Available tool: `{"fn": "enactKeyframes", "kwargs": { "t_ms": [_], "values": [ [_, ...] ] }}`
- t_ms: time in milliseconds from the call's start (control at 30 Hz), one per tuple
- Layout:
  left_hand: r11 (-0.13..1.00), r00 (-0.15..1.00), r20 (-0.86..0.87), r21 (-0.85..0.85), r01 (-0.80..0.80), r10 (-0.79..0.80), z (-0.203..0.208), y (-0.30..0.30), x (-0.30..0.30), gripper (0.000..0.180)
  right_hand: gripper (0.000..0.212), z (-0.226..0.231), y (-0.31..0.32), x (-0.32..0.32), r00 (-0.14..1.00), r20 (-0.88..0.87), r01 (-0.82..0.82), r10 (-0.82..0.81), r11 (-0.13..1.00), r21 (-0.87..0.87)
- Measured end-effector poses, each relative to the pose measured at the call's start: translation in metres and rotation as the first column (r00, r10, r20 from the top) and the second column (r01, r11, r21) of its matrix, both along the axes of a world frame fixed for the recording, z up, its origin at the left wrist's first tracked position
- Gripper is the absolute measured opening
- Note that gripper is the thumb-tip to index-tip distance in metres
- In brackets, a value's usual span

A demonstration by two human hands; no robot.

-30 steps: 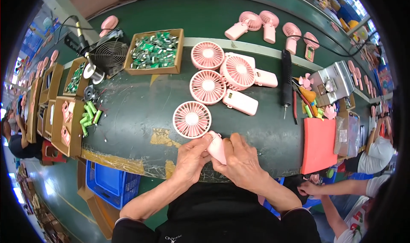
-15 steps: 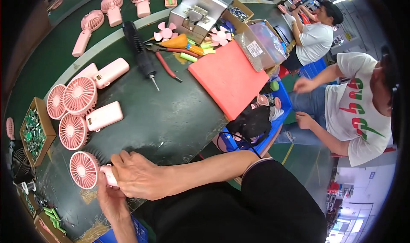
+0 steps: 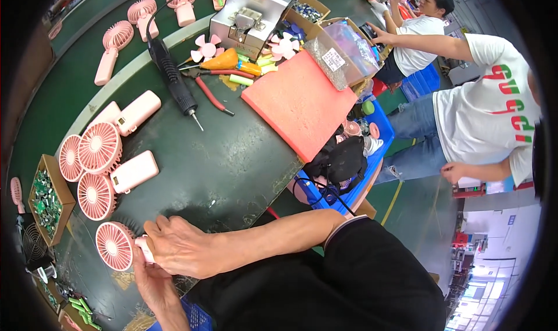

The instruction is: The person collects portable fan parts from a tray, connects circuit boards to fan head assemblies by hand, attaches handle casings, and fastens the housings using an electric screwdriver.

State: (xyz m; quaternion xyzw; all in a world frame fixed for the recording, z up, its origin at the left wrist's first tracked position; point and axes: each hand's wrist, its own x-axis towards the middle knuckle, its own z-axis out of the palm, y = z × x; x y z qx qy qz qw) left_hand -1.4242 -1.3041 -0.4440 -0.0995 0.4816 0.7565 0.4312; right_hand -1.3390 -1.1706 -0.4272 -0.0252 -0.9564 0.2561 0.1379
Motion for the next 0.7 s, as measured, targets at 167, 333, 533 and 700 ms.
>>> {"fn": "enactKeyframes", "kwargs": {
  "t_ms": [167, 333, 533, 700],
  "values": [
    [0.998, 0.998, 0.004, 0.001, 0.062, -0.062, -0.001, 0.001, 0.000, 0.033, 0.031, -0.005, -0.003, 0.005, 0.999, -0.028, 0.039, -0.038, 0.999, 0.031],
    [1.000, 1.000, 0.000, 0.007, 0.023, -0.023, 0.001, -0.003, -0.001, 0.031, 0.029, -0.004, 0.000, -0.003, 0.999, 0.014, -0.049, 0.048, 0.997, 0.061],
    [1.000, 0.994, 0.102, -0.006, -0.029, 0.030, 0.007, 0.015, 0.006, 0.030, 0.032, 0.009, 0.015, 0.003, 0.990, 0.120, 0.081, -0.076, 0.996, -0.040],
    [0.994, 0.984, 0.140, 0.013, -0.111, 0.108, 0.013, 0.003, 0.001, 0.037, 0.032, 0.015, 0.010, -0.009, 0.994, 0.103, -0.040, 0.040, 0.999, -0.007]
  ]
}}
